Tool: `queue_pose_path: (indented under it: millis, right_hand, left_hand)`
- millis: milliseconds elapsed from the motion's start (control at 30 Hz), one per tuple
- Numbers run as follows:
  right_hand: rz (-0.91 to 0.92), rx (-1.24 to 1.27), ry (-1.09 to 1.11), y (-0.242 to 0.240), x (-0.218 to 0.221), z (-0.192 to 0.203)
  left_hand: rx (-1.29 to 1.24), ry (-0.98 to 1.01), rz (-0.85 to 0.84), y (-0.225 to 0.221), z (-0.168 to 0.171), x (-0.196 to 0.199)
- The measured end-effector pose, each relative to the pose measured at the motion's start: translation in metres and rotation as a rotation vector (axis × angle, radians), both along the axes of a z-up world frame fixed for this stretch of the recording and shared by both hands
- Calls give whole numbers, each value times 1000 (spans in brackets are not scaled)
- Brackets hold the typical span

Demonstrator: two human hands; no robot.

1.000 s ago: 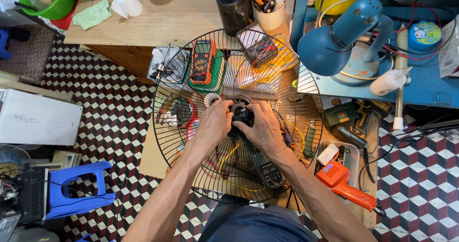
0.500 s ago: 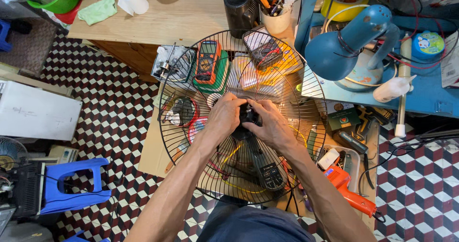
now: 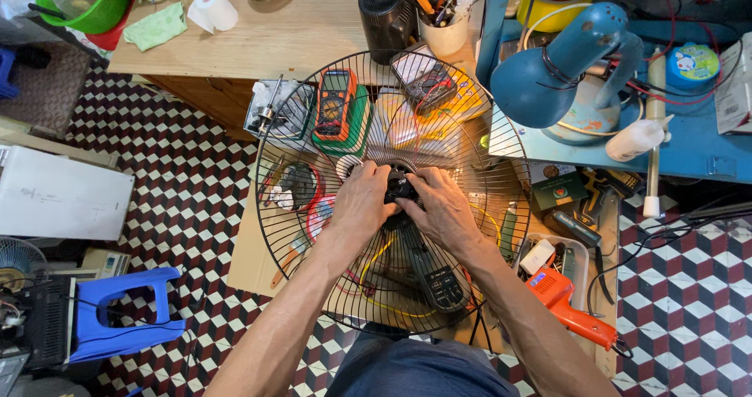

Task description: The person retrieves a power tool from a box and places it on a workbench, then handles a disassembled electric fan. They remove the front grille, manipulate the central motor housing, and repeatedly insert and remove a small black plastic component from the fan's center.

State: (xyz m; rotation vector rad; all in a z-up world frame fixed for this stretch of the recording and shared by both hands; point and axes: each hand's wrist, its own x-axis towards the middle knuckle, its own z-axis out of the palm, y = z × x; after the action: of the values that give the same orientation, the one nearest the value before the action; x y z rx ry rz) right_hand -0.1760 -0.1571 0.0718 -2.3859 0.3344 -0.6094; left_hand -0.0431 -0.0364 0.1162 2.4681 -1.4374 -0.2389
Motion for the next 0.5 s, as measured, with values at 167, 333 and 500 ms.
queue_pose_path:
  millis: [167, 333, 500]
  right_hand:
    - [44, 124, -26, -3, -6, 1]
    - [50, 98, -35, -4, -8, -4]
    - [35, 114, -69, 0, -8, -7]
  left_hand:
    - [-56, -50, -133, 2, -15, 14]
    - [-35, -1, -126, -1, -15, 20]
    - [-32, 125, -45, -1, 0, 19]
